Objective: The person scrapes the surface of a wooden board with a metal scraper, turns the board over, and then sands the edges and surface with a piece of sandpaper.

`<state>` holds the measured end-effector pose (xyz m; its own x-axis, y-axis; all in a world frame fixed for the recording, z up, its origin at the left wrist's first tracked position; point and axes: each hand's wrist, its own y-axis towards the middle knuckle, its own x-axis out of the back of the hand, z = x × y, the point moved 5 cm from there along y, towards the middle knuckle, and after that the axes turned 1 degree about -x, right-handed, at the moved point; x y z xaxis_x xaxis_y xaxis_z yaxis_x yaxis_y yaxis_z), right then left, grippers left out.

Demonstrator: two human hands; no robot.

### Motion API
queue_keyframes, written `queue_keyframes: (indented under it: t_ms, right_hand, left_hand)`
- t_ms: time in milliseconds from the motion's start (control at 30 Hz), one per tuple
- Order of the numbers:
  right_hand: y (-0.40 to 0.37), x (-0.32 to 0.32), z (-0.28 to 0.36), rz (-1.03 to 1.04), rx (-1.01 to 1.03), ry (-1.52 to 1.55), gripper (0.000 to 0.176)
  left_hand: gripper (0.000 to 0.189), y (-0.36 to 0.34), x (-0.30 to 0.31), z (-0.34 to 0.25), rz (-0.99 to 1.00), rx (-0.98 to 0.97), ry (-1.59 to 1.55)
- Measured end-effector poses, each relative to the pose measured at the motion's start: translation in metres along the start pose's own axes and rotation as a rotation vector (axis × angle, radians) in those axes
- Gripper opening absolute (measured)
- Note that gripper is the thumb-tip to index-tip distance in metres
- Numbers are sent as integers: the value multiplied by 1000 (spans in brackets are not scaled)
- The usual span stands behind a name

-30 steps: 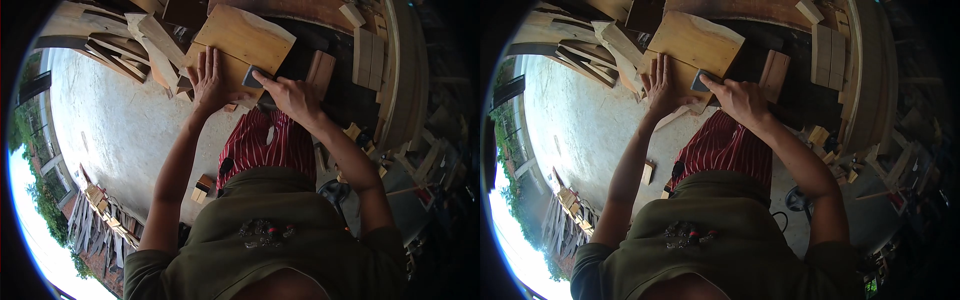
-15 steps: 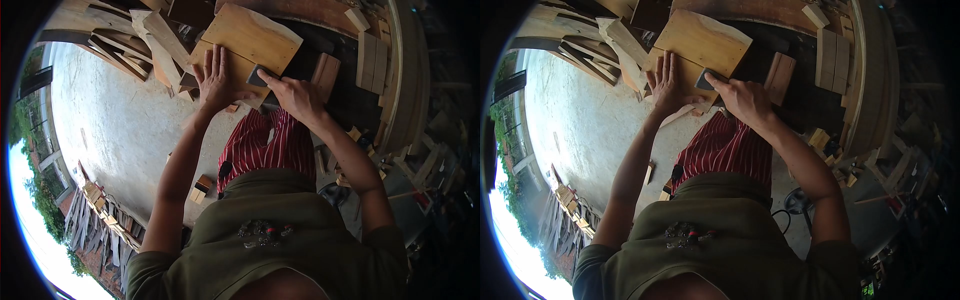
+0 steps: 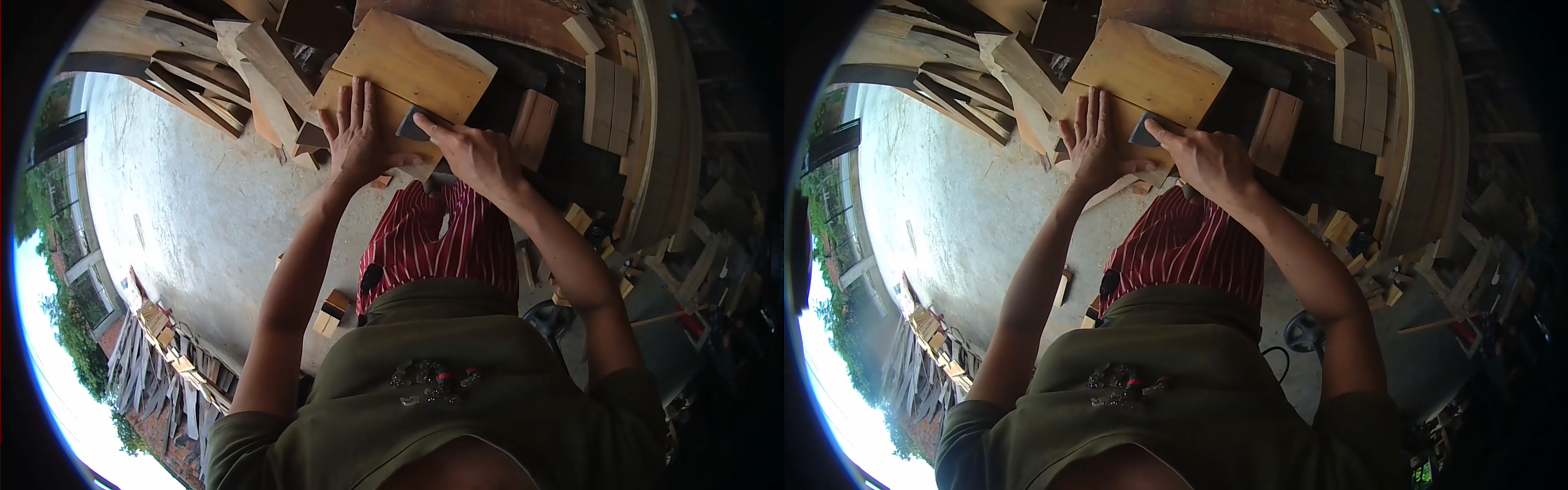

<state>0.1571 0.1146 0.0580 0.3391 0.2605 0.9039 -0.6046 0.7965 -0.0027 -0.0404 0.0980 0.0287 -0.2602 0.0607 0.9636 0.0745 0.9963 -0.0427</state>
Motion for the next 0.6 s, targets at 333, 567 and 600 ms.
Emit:
queue_keyframes:
  t_ms: [333,567,600]
  right_hand:
    - [2,-2,4,-46,-16,22,50]
    - [14,0,13,-75,-3,-48,46]
    - [13,1,14,-84,-3,-64,46]
  left_hand:
    - [162,-1,1,-1,14,11,11]
    - [161,-1,4,2,23,16,8]
    - [161,-2,4,0,33,20,-1]
